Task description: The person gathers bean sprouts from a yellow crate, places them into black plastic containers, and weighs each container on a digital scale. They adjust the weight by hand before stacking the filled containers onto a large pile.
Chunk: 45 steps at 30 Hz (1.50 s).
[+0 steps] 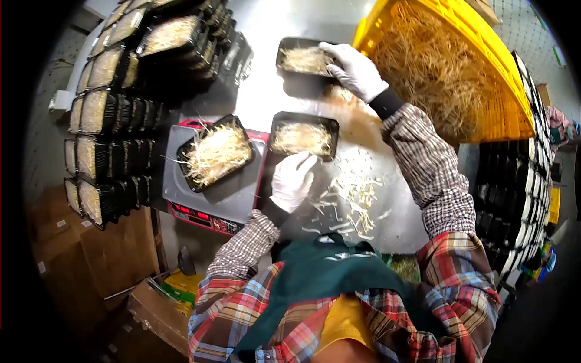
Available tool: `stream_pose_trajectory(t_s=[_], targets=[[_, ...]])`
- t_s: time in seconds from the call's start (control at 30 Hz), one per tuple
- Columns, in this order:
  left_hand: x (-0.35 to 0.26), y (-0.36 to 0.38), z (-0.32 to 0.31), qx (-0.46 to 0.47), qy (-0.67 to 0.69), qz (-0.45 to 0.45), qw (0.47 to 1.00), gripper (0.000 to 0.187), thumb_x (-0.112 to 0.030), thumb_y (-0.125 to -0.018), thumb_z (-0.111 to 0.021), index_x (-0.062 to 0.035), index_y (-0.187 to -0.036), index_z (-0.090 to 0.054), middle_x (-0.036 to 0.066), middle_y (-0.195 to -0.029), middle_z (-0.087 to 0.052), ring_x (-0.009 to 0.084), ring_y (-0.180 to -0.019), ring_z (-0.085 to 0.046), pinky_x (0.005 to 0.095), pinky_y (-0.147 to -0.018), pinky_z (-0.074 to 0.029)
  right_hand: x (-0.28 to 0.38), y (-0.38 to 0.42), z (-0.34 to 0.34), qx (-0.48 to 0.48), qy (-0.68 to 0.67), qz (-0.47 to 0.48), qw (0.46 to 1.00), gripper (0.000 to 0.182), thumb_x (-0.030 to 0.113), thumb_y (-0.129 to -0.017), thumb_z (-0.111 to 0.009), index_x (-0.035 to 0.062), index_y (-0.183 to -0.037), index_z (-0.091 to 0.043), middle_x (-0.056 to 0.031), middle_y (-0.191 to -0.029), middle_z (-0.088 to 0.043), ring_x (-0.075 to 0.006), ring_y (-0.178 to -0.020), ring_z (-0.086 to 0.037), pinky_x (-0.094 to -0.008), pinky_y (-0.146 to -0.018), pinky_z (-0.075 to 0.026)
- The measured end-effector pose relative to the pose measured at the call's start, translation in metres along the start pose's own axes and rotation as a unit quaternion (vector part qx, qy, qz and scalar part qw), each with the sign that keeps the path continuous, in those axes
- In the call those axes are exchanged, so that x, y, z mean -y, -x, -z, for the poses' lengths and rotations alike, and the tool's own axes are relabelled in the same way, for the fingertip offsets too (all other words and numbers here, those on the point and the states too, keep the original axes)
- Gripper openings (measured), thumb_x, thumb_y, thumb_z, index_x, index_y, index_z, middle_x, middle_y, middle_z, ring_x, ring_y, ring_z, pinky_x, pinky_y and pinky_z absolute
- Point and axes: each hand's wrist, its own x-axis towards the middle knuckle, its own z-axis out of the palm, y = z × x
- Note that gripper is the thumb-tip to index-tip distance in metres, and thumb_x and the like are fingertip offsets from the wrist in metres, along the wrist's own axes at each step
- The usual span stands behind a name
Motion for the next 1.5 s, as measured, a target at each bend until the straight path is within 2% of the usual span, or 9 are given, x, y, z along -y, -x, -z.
stream_pose_trajectory(t_s=[0.13,0.2,0.27,0.5,0.7,0.9,1.07,1.37,1.5], targets=[[-0.006,0.076,-0.009,0.196,-0.027,0.11,0.974,0.094,-0.042,-0.071,-0.08,-0.01,-0.149,-0.039,0.019,-0.148,-0.042,0.0372,-0.137,-0.038,0.0497,-0.114,-0.029,-0.016,0.15,0.013,-0.023,-0.067,-0.128,0.989,0.033,0.019,-0.09,-0.067,0.011,-0.122,-0.064,-0.0131,-0.111,-0.068,-0.0283,-0.099,-0.067,-0.0356,-0.086,-0.055],[-0.014,0.091,-0.019,0.261,-0.045,0.148,0.953,0.117,-0.047,-0.066,-0.084,-0.0063,-0.156,-0.02,0.023,-0.158,-0.024,0.0398,-0.146,-0.022,0.0515,-0.119,-0.017,-0.014,0.225,0.012,0.132,-0.055,-0.292,0.946,0.047,0.029,-0.085,-0.073,0.0082,-0.125,-0.061,-0.0147,-0.116,-0.066,-0.0294,-0.105,-0.064,-0.0375,-0.093,-0.052],[-0.022,0.088,-0.04,0.257,-0.038,0.133,0.957,0.125,-0.046,-0.063,-0.086,-0.0025,-0.156,-0.015,0.025,-0.159,-0.019,0.0402,-0.148,-0.016,0.0522,-0.12,-0.013,-0.003,0.278,-0.007,0.153,0.001,-0.237,0.959,0.068,0.038,-0.077,-0.079,0.006,-0.132,-0.054,-0.017,-0.126,-0.061,-0.0322,-0.115,-0.059,-0.041,-0.1,-0.047],[-0.039,0.011,-0.099,0.248,0.026,0.002,0.968,0.123,-0.043,-0.064,-0.086,-0.0043,-0.156,-0.014,0.023,-0.159,-0.02,0.0388,-0.147,-0.021,0.0495,-0.12,-0.02,0.068,0.322,-0.045,0.256,0.016,-0.14,0.956,0.089,0.035,-0.065,-0.084,0.0122,-0.142,-0.045,-0.0147,-0.134,-0.055,-0.0333,-0.12,-0.054,-0.0447,-0.104,-0.042],[-0.048,0.033,-0.098,0.3,-0.002,-0.127,0.945,0.09,-0.022,-0.074,-0.08,-0.0131,-0.151,-0.032,0.018,-0.142,-0.047,0.0385,-0.133,-0.042,0.0493,-0.112,-0.034,0.097,0.363,-0.013,0.139,0.044,-0.264,0.953,0.093,0.03,-0.064,-0.086,0.0112,-0.144,-0.041,-0.0155,-0.132,-0.055,-0.0334,-0.12,-0.054,-0.0438,-0.104,-0.042],[-0.063,0.074,-0.069,0.345,0.14,-0.032,0.928,0.074,-0.01,-0.08,-0.069,-0.0109,-0.148,-0.04,0.018,-0.12,-0.06,0.0358,-0.112,-0.057,0.0443,-0.098,-0.045,0.129,0.396,-0.024,0.208,-0.106,-0.298,0.925,0.064,0.02,-0.081,-0.074,0.0169,-0.14,-0.049,-0.0153,-0.116,-0.059,-0.0329,-0.106,-0.059,-0.041,-0.091,-0.05],[-0.057,0.102,-0.029,0.337,-0.091,0.006,0.937,0.121,-0.043,-0.062,-0.085,-0.0095,-0.157,-0.017,0.02,-0.159,-0.022,0.0378,-0.147,-0.02,0.0564,-0.116,-0.017,0.165,0.433,0.0,0.141,0.031,-0.355,0.924,0.117,0.03,-0.058,-0.091,0.0031,-0.151,-0.026,-0.0194,-0.133,-0.05,-0.035,-0.12,-0.051,-0.0423,-0.101,-0.045],[-0.057,0.124,-0.082,0.263,0.03,0.038,0.964,0.068,-0.021,-0.081,-0.074,-0.0079,-0.141,-0.045,0.016,-0.12,-0.06,0.0321,-0.11,-0.058,0.043,-0.094,-0.048,0.166,0.414,-0.049,0.168,-0.264,-0.464,0.829,0.098,0.02,-0.075,-0.081,0.0052,-0.153,-0.023,-0.0201,-0.126,-0.051,-0.0364,-0.109,-0.058,-0.0417,-0.094,-0.05],[-0.072,0.129,-0.092,0.296,0.208,0.19,0.913,0.044,-0.017,-0.087,-0.067,-0.0051,-0.126,-0.051,0.017,-0.11,-0.066,0.0353,-0.1,-0.065,0.0425,-0.091,-0.052,0.185,0.401,-0.052,0.11,-0.09,-0.374,0.917,0.104,0.033,-0.07,-0.084,0.0128,-0.154,-0.025,-0.0223,-0.134,-0.046,-0.0385,-0.12,-0.055,-0.0439,-0.097,-0.05]])
